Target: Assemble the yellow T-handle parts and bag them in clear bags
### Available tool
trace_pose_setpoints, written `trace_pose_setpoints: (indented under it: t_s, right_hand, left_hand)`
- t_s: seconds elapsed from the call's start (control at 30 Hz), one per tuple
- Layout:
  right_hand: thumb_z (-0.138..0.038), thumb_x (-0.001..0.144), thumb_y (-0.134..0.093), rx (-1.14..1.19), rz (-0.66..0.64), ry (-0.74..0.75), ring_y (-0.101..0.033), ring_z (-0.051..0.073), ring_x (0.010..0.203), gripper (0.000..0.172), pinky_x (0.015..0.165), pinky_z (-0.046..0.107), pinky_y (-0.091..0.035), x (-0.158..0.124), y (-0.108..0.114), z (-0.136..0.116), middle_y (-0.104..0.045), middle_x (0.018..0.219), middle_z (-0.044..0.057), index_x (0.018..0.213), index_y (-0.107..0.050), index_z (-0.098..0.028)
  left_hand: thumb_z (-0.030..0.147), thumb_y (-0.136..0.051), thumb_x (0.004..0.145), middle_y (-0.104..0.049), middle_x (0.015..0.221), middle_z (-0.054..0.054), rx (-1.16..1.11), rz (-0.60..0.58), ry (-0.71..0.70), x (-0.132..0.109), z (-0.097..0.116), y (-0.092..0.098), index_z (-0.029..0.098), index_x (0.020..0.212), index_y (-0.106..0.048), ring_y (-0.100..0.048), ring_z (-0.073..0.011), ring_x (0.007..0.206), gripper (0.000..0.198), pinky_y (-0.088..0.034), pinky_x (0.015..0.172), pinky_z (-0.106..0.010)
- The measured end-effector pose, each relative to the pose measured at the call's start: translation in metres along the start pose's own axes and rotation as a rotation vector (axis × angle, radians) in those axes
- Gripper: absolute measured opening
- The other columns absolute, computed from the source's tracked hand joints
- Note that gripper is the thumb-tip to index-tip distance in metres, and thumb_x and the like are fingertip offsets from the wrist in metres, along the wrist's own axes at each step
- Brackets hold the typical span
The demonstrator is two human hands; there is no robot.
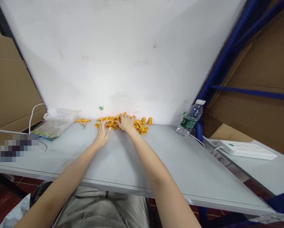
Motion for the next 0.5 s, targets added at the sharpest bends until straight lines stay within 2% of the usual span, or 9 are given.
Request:
trace_pose_setpoints:
  t_s: [0.1,0.23,0.3,0.37,0.5]
  right_hand:
    - [-0.048,0.091,-0.049,0.095,-0.067,-0.101,-0.047,0.038,0.129,0.051,0.109,0.066,-0.019,0.013,0.021,0.025,-0.055,0.138,0.019,0.133,-0.053,-0.019]
    - [-0.037,0.089,-0.052,0.12,-0.012,-0.306,-0.054,0.037,0.122,0.047,0.102,0.056,-0.037,0.024,0.043,0.082,-0.059,0.132,0.02,0.13,-0.056,-0.015]
    - [-0.033,0.087,-0.054,0.178,-0.034,-0.382,-0.062,0.033,0.11,0.043,0.094,0.047,-0.046,0.025,0.042,0.11,-0.065,0.121,0.02,0.126,-0.06,-0.013]
    - [-0.03,0.088,-0.05,0.239,-0.067,-0.399,-0.066,0.029,0.101,0.039,0.086,0.039,-0.049,0.023,0.036,0.132,-0.069,0.112,0.018,0.119,-0.064,-0.01]
    - [-0.028,0.091,-0.043,0.262,-0.142,-0.46,-0.067,0.021,0.091,0.035,0.079,0.028,-0.049,0.019,0.015,0.154,-0.074,0.097,0.013,0.102,-0.071,-0.01]
  left_hand:
    - [0.044,-0.033,0.098,-0.043,0.137,-0.019,-0.005,-0.024,0.015,0.0,0.0,-0.001,0.018,0.134,-0.034,-0.041,-0.026,0.134,0.044,-0.037,0.108,-0.05]
    - [0.046,-0.034,0.097,-0.044,0.136,-0.018,0.012,-0.044,0.026,-0.001,-0.001,-0.002,0.019,0.133,-0.035,-0.042,-0.0257,0.132,0.045,-0.037,0.108,-0.05]
    - [0.046,-0.034,0.097,-0.045,0.135,-0.019,0.011,-0.045,0.018,-0.002,-0.003,-0.004,0.019,0.133,-0.036,-0.043,-0.0261,0.131,0.045,-0.037,0.108,-0.051]
    - [0.045,-0.034,0.097,-0.045,0.136,-0.019,0.007,-0.052,0.016,-0.003,-0.005,-0.005,0.018,0.132,-0.035,-0.042,-0.0264,0.132,0.044,-0.038,0.107,-0.051]
    - [0.045,-0.034,0.097,-0.044,0.137,-0.019,0.006,-0.077,0.03,-0.004,-0.006,-0.007,0.02,0.133,-0.035,-0.042,-0.0264,0.132,0.043,-0.038,0.107,-0.051]
Point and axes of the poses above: each hand's wrist, its own x-axis towards the middle knuckle, its own y-axis out of the back of the hand, z = x × y, the point moved 3 cm from there along x, towards the middle knuckle
